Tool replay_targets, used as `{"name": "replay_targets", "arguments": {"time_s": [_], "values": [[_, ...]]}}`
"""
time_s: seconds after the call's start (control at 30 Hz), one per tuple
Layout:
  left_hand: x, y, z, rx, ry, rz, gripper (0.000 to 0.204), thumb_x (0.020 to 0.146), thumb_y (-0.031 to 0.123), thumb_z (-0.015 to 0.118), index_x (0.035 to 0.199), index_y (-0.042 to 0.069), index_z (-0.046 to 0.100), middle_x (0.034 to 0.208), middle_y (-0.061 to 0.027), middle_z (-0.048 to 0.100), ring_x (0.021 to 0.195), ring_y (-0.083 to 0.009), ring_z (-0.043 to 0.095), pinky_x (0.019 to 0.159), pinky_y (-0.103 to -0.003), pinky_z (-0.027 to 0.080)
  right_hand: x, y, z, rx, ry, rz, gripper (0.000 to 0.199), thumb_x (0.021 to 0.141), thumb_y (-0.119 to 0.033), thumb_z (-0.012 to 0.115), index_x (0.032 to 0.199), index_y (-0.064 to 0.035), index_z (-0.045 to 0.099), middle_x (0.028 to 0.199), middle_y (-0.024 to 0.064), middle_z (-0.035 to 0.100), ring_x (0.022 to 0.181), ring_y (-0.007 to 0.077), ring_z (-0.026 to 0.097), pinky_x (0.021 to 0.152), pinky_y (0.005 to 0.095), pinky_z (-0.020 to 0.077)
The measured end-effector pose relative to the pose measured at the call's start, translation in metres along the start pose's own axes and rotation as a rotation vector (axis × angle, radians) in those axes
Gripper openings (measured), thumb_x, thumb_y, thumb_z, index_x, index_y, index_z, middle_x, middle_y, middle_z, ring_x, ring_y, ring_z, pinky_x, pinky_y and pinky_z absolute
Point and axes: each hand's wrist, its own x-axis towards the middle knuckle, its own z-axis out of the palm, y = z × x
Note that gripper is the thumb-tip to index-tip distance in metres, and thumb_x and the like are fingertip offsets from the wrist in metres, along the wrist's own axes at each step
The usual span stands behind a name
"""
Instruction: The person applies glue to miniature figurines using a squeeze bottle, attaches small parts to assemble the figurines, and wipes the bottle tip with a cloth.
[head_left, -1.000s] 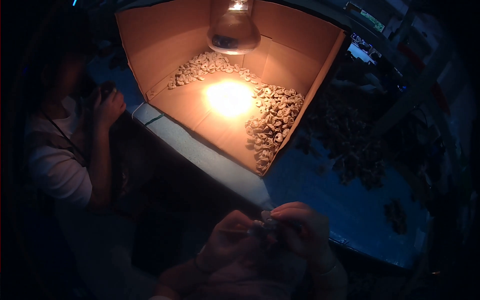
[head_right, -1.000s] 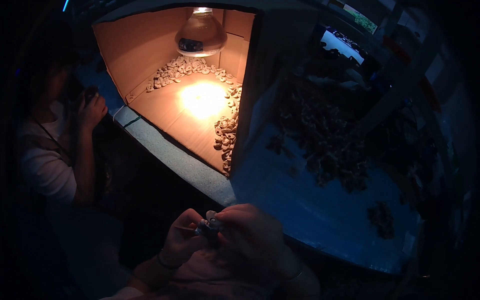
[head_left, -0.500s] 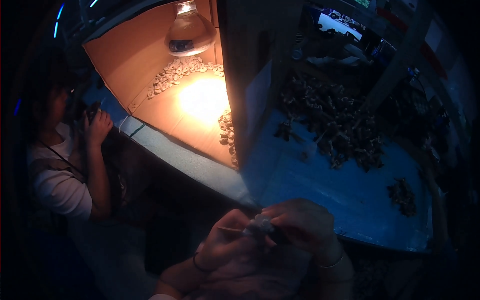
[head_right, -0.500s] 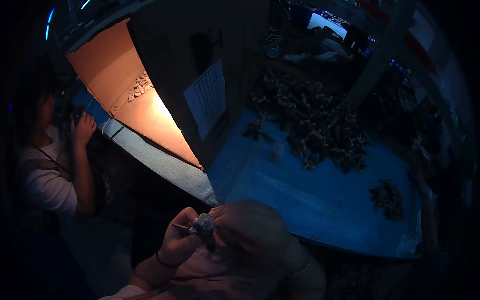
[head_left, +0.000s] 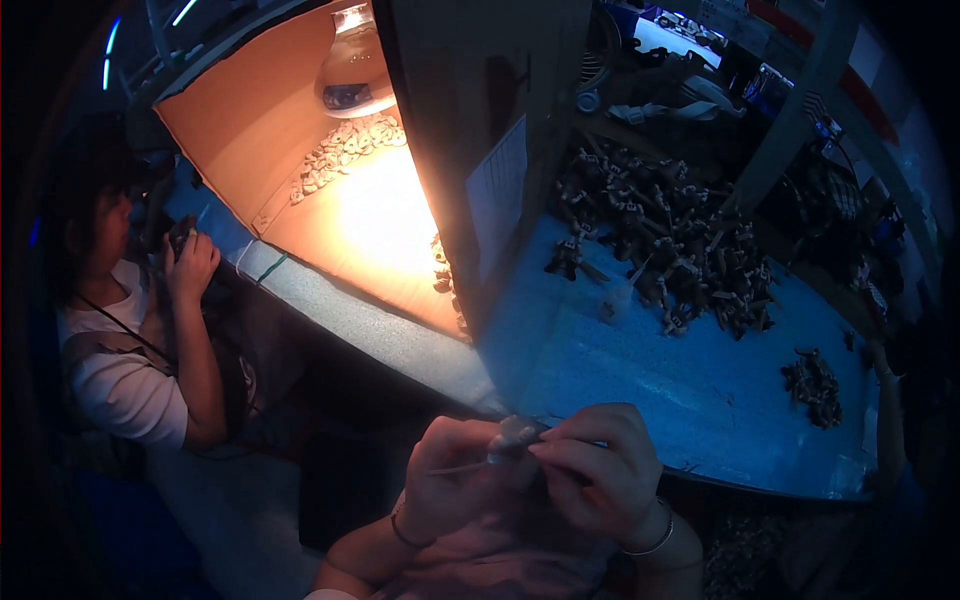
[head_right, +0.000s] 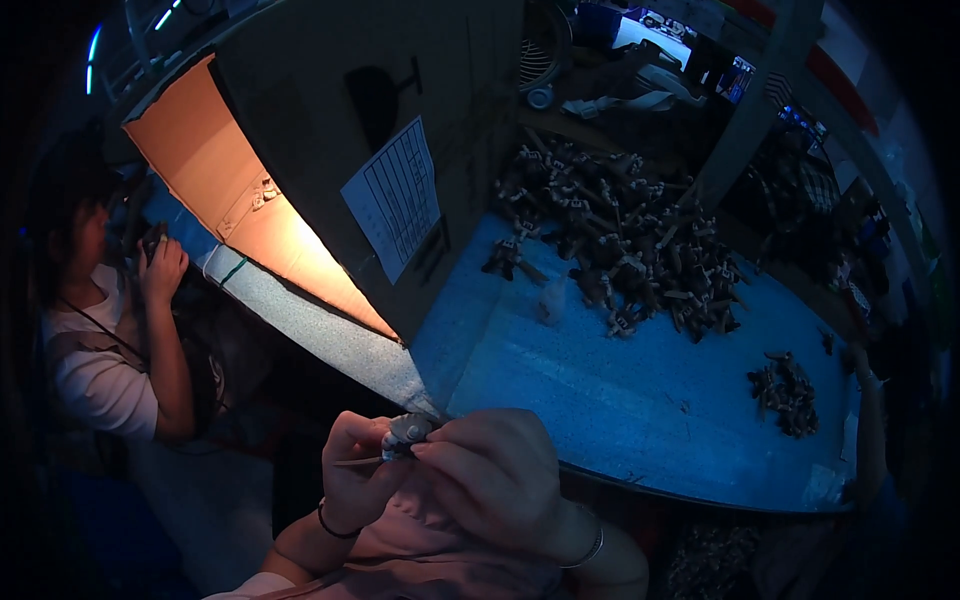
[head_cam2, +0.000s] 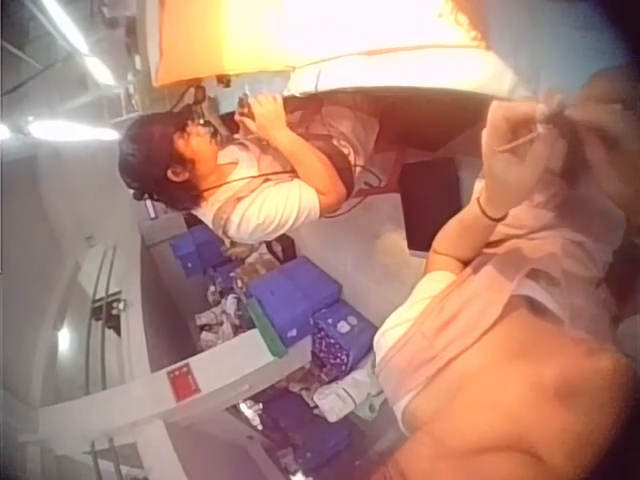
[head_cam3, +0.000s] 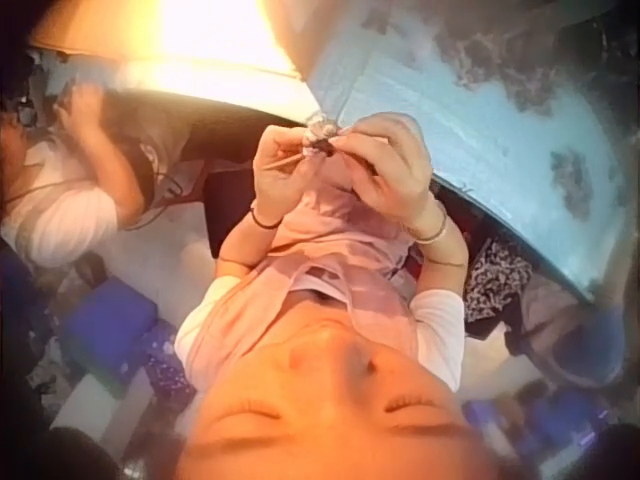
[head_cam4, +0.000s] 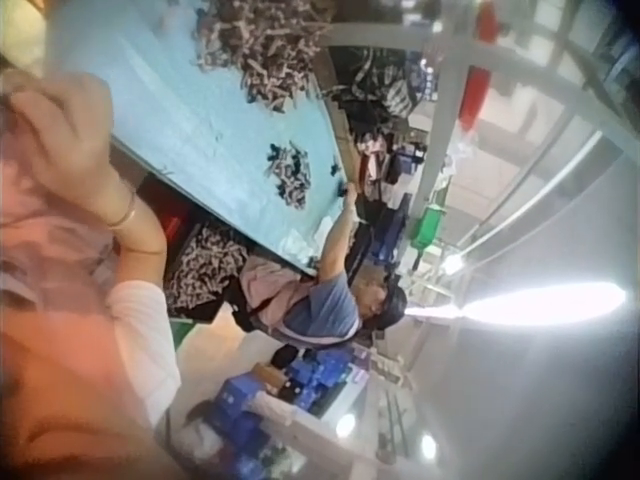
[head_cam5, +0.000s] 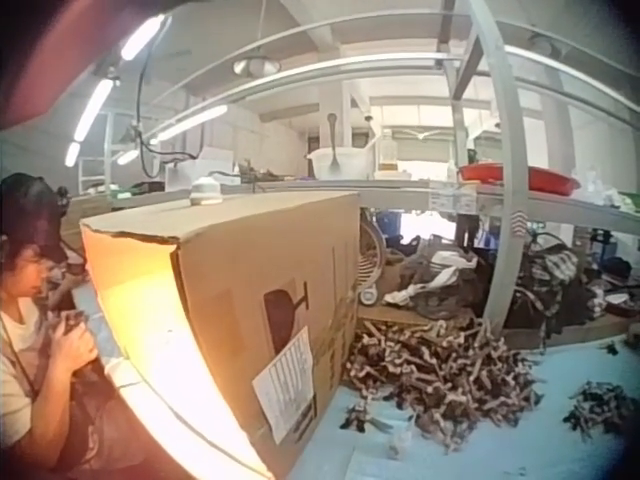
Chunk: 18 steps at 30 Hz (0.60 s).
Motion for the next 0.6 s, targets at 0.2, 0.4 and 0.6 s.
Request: {"name": "replay_targets", "arguments": {"time_s": [0.2, 0.4, 0.6], "values": [[-0.001, -0.001, 0.002, 0.307, 0.061, 0.092, 0.030, 0.081, -0.003, 0.062, 0.103, 0.003, 0.043, 0.102, -0.0186, 0.059, 0.094, -0.0189, 0.060, 0.078, -0.029, 0.049, -0.001, -0.004, 0.009, -0.080, 0.022, 0.027, 0.032, 0.061, -0.005, 0.069, 0.092, -0.0056, 0.063, 0.089, 0.0079, 0.060, 0.078, 0.0232, 0.060, 0.066, 0.0336, 0.0462], [0.008, -0.006, 0.005, 0.402, 0.124, 0.210, 0.031, 0.078, 0.002, 0.068, 0.103, 0.001, 0.051, 0.098, -0.0182, 0.061, 0.083, -0.0196, 0.063, 0.067, -0.027, 0.052, 0.004, -0.001, 0.005, 0.041, -0.009, 0.166, 0.025, 0.065, -0.001, 0.068, 0.089, -0.0029, 0.062, 0.087, 0.0103, 0.060, 0.076, 0.0265, 0.059, 0.067, 0.0352, 0.0475], [0.004, -0.011, 0.007, 0.366, 0.146, 0.115, 0.028, 0.079, 0.000, 0.066, 0.103, 0.002, 0.051, 0.097, -0.0152, 0.061, 0.084, -0.0171, 0.062, 0.068, -0.026, 0.051, 0.002, 0.003, 0.002, 0.030, -0.072, 0.206, 0.027, 0.066, 0.000, 0.067, 0.093, -0.0024, 0.060, 0.090, 0.0110, 0.058, 0.079, 0.0278, 0.058, 0.069, 0.0352, 0.0469]]}}
